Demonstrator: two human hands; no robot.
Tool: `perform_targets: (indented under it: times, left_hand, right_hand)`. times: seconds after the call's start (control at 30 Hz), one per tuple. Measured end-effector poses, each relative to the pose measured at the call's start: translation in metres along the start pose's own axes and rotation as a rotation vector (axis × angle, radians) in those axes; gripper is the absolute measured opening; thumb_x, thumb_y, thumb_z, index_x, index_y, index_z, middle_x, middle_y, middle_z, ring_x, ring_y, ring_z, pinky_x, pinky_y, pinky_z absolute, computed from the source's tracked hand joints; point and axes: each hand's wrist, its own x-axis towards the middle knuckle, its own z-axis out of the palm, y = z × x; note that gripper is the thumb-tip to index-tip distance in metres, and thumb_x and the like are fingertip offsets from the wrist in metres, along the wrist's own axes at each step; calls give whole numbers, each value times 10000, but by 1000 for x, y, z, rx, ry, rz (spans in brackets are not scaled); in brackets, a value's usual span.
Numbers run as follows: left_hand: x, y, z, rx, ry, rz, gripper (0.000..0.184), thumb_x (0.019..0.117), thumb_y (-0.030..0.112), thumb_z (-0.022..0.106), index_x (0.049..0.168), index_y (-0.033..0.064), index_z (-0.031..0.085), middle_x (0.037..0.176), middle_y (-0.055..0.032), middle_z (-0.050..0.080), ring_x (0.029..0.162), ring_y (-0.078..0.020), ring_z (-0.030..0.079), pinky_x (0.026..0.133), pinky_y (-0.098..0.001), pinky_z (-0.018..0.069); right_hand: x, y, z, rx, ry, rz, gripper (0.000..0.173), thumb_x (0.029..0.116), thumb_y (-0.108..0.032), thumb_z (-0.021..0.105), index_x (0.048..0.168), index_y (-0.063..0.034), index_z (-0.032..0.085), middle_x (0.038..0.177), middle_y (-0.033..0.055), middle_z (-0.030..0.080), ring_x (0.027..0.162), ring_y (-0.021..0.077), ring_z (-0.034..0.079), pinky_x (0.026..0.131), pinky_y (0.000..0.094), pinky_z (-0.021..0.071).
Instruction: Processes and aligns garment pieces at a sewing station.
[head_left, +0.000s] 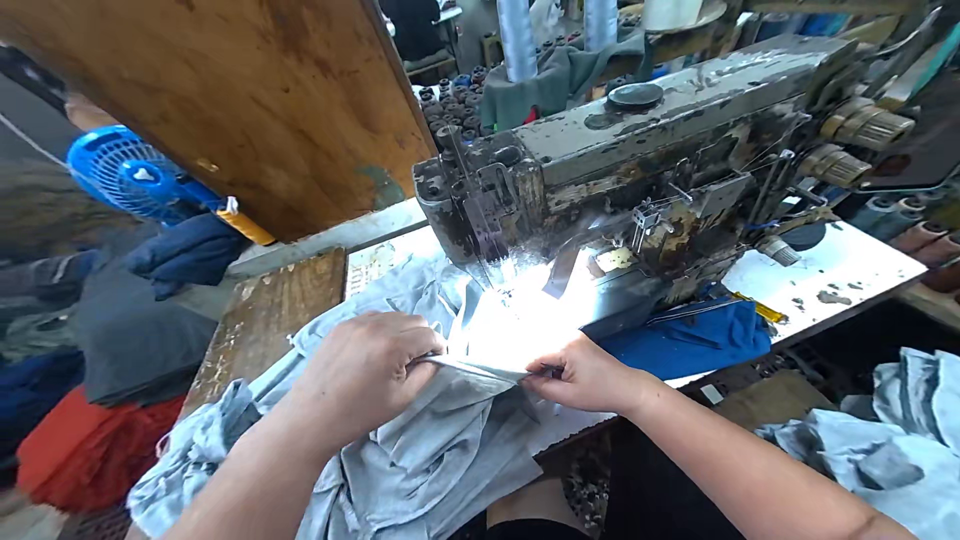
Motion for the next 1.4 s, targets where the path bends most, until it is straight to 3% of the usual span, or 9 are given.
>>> perform_targets:
  times: [0.17,0.4,0.57,0.73,0.87,0.93,1.03,1.2,1.4]
  left_hand:
    - [9,29,11,-408,-59,86,67,883,165,610,829,125,610,786,26,570,730,-25,550,633,-169,462]
    - [13,-11,-1,119,-28,73,202,882,230,566,777,157,722,680,14,623,606,-172,619,559,-423,494]
    - [7,4,-1,-359,-82,-18,211,916,356,661,848,175,747,709,131,597,648,73,493,610,-130,423]
    - [10,8,5,198,-18,28,194,907,128,574,816,73,736,741,-80,630,592,-265,638,497,-456,514]
    - [9,-9,12,258,95,74,213,938,121,539,858,55,725,968,-126,713,929,-309,702,874,-554,517]
    - [8,2,16,109,141,139,235,976,169,503,902,50,692,853,-95,712,865,-245,723,1022,-546,504]
    - [12,22,17,93,177,255,217,1013,169,493,856,75,610,662,-48,609,658,-196,644,884,-434,541]
    - [14,0,18,270,128,101,200,928,99,529,838,51,700,827,-119,651,772,-322,672,693,-517,522]
    - [12,24,7,-223,24,66,277,972,310,557,811,147,713,716,60,635,734,-46,589,835,-306,471]
  right_hand:
    - [0,-2,-4,43,-31,31,194,945,-159,651,899,-16,772,684,41,675,595,0,545,573,192,435]
    - [0,0,1,19,-5,-1,230,956,-183,661,841,-7,756,649,39,652,568,2,526,556,189,424]
    - [-3,1,0,47,-7,-15,231,951,-177,669,821,-5,753,636,36,644,564,-9,519,554,177,419]
    - [-2,1,2,29,17,-4,208,941,-170,664,844,-13,762,661,32,662,577,-15,529,562,174,422]
    - [1,-3,-1,40,29,74,214,949,-193,666,907,-18,782,672,28,677,575,-20,541,567,176,441]
    - [2,-5,-3,59,18,111,220,954,-211,679,895,-22,775,666,9,663,577,-39,519,565,163,423]
    - [1,-6,-4,81,-4,123,239,953,-228,693,846,-21,748,655,-4,647,582,-49,523,566,159,421]
    - [0,-4,-1,63,49,96,254,947,-227,688,822,-13,740,623,2,624,556,-28,515,551,169,422]
    - [0,-6,-4,103,47,113,210,940,-188,690,850,-9,750,654,5,656,577,-41,547,569,157,454]
